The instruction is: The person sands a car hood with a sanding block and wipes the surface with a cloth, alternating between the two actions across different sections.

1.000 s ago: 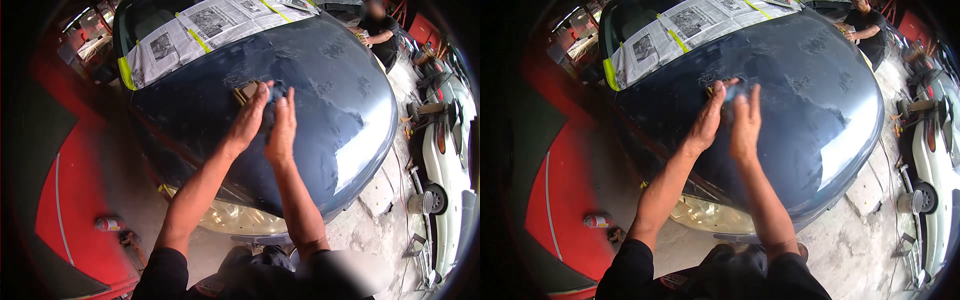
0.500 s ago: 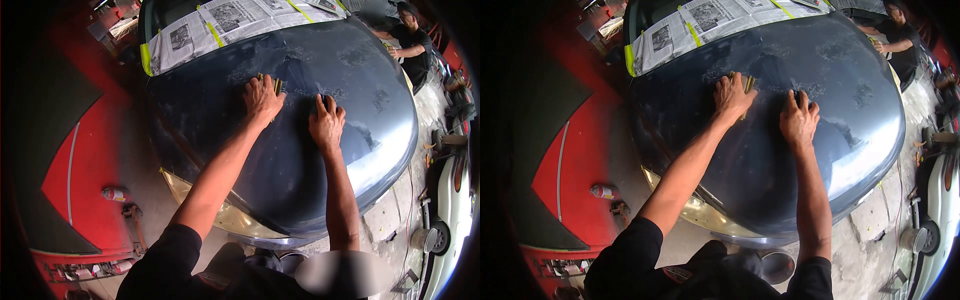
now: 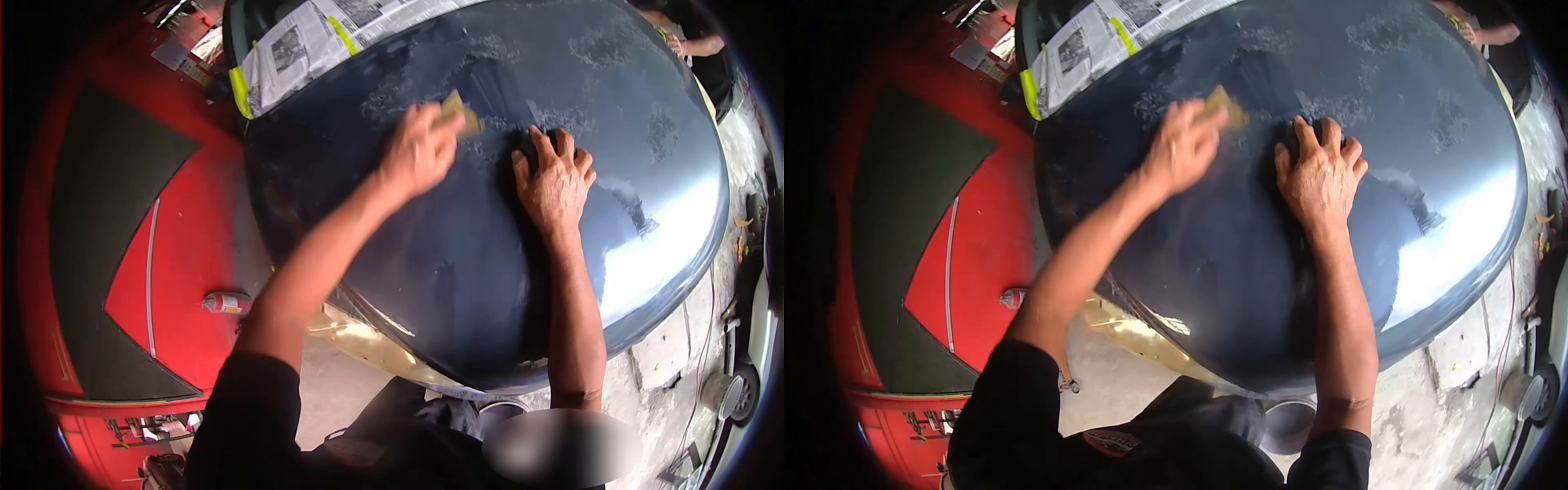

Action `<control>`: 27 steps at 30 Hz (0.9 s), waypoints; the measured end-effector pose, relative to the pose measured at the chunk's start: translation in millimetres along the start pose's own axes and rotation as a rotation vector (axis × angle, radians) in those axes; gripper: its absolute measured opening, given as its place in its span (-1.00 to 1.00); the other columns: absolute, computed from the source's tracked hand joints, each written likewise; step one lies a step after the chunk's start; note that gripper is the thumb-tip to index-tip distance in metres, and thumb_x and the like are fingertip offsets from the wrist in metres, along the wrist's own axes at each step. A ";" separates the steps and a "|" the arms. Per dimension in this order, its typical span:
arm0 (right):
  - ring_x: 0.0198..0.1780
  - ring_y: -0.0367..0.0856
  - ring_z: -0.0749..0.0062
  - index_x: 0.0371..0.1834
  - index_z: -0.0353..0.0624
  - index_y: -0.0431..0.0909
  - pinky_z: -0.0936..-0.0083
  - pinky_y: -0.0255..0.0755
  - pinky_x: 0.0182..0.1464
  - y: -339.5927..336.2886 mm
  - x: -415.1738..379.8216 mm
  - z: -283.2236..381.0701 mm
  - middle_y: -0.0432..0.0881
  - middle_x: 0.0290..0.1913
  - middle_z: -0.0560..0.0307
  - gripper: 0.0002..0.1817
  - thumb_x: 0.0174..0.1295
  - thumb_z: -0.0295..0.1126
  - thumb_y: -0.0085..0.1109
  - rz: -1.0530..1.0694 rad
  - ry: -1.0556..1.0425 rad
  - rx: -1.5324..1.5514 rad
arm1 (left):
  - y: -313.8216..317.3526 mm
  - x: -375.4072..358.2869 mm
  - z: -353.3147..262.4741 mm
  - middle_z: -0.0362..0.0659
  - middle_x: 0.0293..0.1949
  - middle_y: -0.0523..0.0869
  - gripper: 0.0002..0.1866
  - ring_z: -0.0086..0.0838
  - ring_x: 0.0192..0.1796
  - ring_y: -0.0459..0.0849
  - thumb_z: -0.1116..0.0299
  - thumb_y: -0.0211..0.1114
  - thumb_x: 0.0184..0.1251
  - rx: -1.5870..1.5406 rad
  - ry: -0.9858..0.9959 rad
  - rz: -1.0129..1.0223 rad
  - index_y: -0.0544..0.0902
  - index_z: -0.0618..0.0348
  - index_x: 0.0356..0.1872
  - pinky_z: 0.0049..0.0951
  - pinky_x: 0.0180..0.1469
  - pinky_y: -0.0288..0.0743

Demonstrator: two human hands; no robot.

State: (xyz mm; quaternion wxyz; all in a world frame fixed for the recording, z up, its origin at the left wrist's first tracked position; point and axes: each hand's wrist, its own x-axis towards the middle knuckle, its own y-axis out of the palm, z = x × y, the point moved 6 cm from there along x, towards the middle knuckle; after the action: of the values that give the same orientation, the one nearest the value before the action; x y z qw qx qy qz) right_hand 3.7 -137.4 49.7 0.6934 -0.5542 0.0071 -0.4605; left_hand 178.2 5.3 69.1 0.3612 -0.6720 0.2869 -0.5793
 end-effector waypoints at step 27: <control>0.16 0.65 -0.21 0.03 0.02 0.73 -0.13 0.54 0.20 35.9 68.4 13.8 0.70 0.10 -0.02 -0.73 0.47 -0.09 0.27 0.007 -0.253 0.067 | 6.1 7.3 -16.5 0.09 0.07 0.72 -0.60 0.06 0.10 0.65 0.33 0.42 0.43 0.092 -0.119 -0.022 0.73 0.19 0.24 -0.02 0.19 0.58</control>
State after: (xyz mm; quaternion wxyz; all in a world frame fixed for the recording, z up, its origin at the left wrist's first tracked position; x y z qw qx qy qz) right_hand 72.9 -172.5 61.5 0.7085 -0.5841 -0.0938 -0.3846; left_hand 163.3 -6.6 69.4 0.4019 -0.6912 0.2306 -0.5546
